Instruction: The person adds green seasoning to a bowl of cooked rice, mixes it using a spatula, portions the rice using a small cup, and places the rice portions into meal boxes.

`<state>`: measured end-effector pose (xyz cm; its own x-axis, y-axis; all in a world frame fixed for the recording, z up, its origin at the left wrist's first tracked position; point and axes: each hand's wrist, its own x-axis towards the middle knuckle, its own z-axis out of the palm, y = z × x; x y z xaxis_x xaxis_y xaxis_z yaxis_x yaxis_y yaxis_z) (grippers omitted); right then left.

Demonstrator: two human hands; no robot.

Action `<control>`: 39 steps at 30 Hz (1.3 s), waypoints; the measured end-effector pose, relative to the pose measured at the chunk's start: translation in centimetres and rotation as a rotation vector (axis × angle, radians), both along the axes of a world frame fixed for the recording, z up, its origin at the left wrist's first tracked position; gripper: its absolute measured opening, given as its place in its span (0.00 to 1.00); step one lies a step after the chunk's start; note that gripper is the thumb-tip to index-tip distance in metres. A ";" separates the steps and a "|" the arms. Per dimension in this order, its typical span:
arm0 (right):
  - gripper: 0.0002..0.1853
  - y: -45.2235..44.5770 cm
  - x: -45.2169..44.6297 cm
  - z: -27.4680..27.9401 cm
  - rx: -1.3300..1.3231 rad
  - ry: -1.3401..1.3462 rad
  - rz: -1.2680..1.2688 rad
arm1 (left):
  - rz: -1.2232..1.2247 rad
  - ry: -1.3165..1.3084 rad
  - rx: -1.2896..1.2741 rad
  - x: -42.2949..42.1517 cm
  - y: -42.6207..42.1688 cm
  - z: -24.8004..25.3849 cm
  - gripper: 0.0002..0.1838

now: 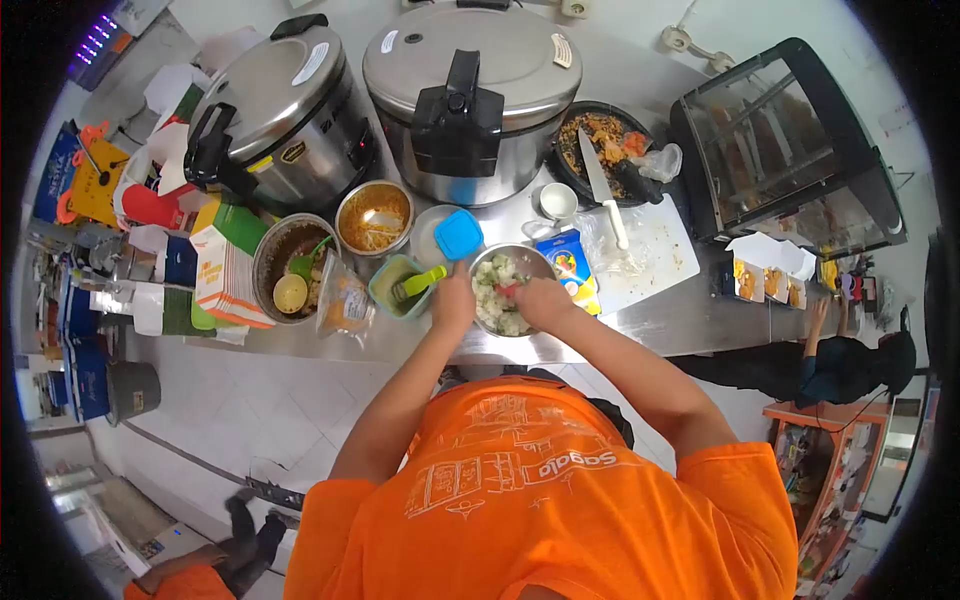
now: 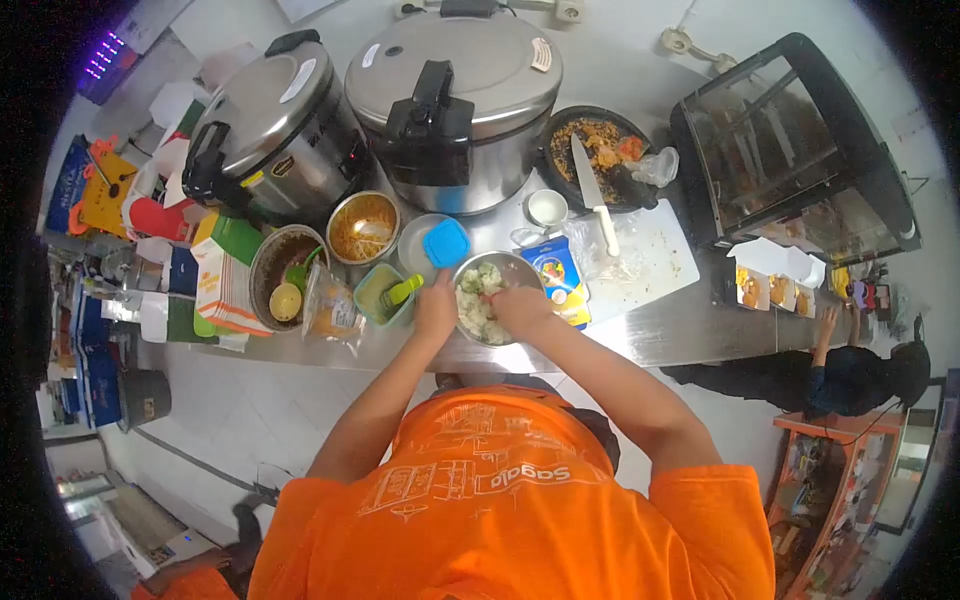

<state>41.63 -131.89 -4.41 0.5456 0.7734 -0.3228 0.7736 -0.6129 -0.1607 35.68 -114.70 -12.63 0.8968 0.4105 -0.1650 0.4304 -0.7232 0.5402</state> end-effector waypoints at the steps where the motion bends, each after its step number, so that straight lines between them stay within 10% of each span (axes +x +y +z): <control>1: 0.11 0.1 0.4 1.7 -0.047 -0.006 -0.023 | 0.030 -0.140 -0.079 -1.3 -0.3 0.0 0.13; 7: 0.12 -1.9 -2.7 -1.5 -0.175 -0.036 -0.023 | -0.079 -0.159 -0.244 -13.5 1.5 -1.1 0.23; 11: 0.13 -1.8 0.7 -1.4 -0.039 0.092 -0.225 | 0.102 -0.007 -0.962 -18.8 3.5 -1.3 0.27; 13: 0.11 -2.2 2.5 0.1 -0.116 0.106 -0.117 | 0.463 -0.267 -1.833 -20.2 4.4 1.6 0.27; 16: 0.07 -2.3 1.3 2.7 0.047 0.053 -0.172 | 0.555 -0.605 -2.050 -23.8 5.1 1.8 0.27; 19: 0.12 -2.3 -0.2 -1.7 0.031 0.002 -0.097 | 0.804 -0.492 -1.704 -27.2 4.0 -1.6 0.29; 21: 0.14 -2.8 -0.4 -2.4 0.022 -0.033 -0.070 | 0.810 0.114 -0.958 -30.4 0.7 -9.1 0.28; 23: 0.12 -3.6 1.8 -2.8 -0.133 -0.055 0.060 | 0.846 -0.004 -1.626 -31.1 -2.7 -9.4 0.27; 25: 0.12 -1.6 0.9 3.7 -0.138 -0.039 -0.102 | 1.082 0.144 -1.519 -28.0 -2.7 -3.4 0.26; 27: 0.11 -2.3 0.1 1.9 -0.164 -0.018 -0.024 | 0.894 -0.045 -1.809 -30.7 0.2 -4.9 0.27; 31: 0.10 -0.8 0.9 -0.6 -0.198 -0.020 -0.038 | 0.679 0.056 -1.492 -24.9 2.1 5.3 0.33; 34: 0.11 -0.5 1.7 3.2 -0.185 0.008 -0.039 | -0.345 0.155 -0.674 -29.1 0.5 0.0 0.37; 36: 0.14 -0.3 1.6 5.6 -0.271 -0.015 -0.021 | -0.176 0.176 -0.789 -33.7 2.2 -4.3 0.36; 37: 0.14 -0.6 1.2 4.7 -0.268 -0.016 -0.031 | -0.111 0.899 -0.421 -34.9 4.2 -4.7 0.36; 39: 0.13 -1.5 0.2 0.9 -0.125 0.057 -0.001 | -0.505 1.277 0.345 -38.9 8.9 -11.4 0.26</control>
<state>41.83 -133.41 -3.55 0.5244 0.7245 -0.4475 0.7648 -0.6318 -0.1266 -3.21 -105.82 -24.04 0.2699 0.2808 -0.9210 0.1400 -0.9578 -0.2510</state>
